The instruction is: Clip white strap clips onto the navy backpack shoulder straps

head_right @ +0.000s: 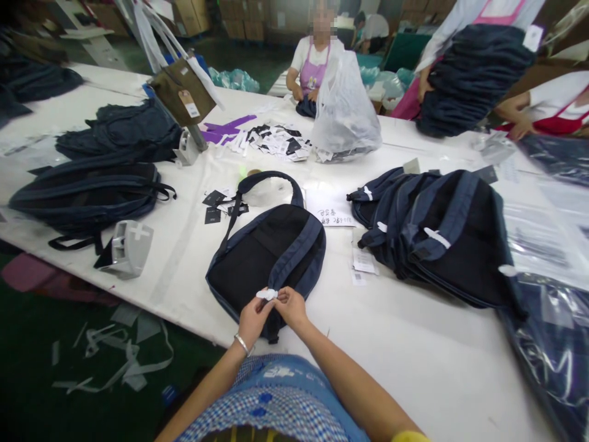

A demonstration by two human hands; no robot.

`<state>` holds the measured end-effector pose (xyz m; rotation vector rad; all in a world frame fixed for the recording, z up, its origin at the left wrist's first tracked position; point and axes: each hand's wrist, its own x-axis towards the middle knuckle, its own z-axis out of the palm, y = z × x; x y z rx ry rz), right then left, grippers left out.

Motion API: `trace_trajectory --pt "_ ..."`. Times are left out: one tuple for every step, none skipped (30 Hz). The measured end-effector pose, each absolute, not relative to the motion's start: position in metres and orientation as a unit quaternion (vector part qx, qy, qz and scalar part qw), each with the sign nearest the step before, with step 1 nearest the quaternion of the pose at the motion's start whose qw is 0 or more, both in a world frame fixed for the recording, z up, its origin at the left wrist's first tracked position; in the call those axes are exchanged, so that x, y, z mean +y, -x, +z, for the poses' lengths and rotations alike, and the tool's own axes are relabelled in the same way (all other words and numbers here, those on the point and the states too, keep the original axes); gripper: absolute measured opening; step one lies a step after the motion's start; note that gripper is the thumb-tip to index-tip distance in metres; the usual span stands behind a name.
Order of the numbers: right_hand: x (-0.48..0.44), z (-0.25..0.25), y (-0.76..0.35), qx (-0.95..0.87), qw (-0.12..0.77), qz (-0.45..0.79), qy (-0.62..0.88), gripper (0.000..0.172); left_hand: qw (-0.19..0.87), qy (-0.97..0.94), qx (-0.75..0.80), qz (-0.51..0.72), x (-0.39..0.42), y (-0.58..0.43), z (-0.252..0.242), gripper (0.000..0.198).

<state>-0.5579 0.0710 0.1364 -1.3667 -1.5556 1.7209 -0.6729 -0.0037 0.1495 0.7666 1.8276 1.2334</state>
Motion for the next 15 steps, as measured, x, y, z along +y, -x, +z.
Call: trace_trajectory --pt "0.07 0.138 0.557 -0.543 0.223 0.64 0.497 0.02 0.401 -0.299 0.711 0.495 -0.005 0.673 0.147 0.041" --pt "0.069 0.139 0.556 -0.517 0.222 0.662 0.495 0.022 0.404 -0.294 0.709 0.498 -0.007 0.674 0.145 0.04" --pt "0.068 0.141 0.555 -0.488 0.219 0.688 0.491 0.024 0.407 -0.289 0.708 0.499 -0.007 0.676 0.144 0.038" --pt "0.068 0.141 0.554 -0.458 0.214 0.714 0.485 0.026 0.412 -0.281 0.707 0.501 -0.008 0.677 0.143 0.036" --pt "0.067 0.142 0.553 -0.428 0.209 0.737 0.48 0.028 0.422 -0.272 0.703 0.504 -0.007 0.679 0.142 0.035" --pt "0.067 0.143 0.552 -0.398 0.204 0.757 0.477 0.03 0.435 -0.261 0.695 0.509 -0.007 0.68 0.142 0.036" --pt "0.067 0.143 0.551 -0.37 0.199 0.775 0.473 0.032 0.451 -0.244 0.685 0.517 -0.007 0.681 0.143 0.037" --pt "0.068 0.143 0.55 -0.344 0.193 0.79 0.47 0.033 0.467 -0.223 0.674 0.527 -0.007 0.68 0.144 0.038" --pt "0.068 0.144 0.549 -0.323 0.188 0.801 0.468 0.033 0.481 -0.203 0.663 0.536 -0.007 0.68 0.144 0.039" --pt "0.068 0.144 0.549 -0.311 0.186 0.805 0.469 0.033 0.492 -0.184 0.654 0.545 -0.007 0.679 0.145 0.04" --pt "0.068 0.145 0.549 -0.308 0.187 0.805 0.472 0.032 0.5 -0.167 0.645 0.552 -0.007 0.677 0.146 0.042" --pt "0.069 0.146 0.549 -0.311 0.19 0.802 0.474 0.031 0.509 -0.152 0.638 0.557 -0.007 0.676 0.147 0.043" --pt "0.069 0.147 0.55 -0.314 0.191 0.8 0.475 0.03 0.517 -0.136 0.632 0.562 -0.007 0.676 0.148 0.045" --pt "0.07 0.147 0.55 -0.314 0.189 0.803 0.471 0.03 0.525 -0.121 0.623 0.567 -0.007 0.675 0.148 0.046" --pt "0.071 0.148 0.55 -0.309 0.185 0.811 0.462 0.03 0.533 -0.107 0.613 0.574 -0.007 0.675 0.148 0.047"
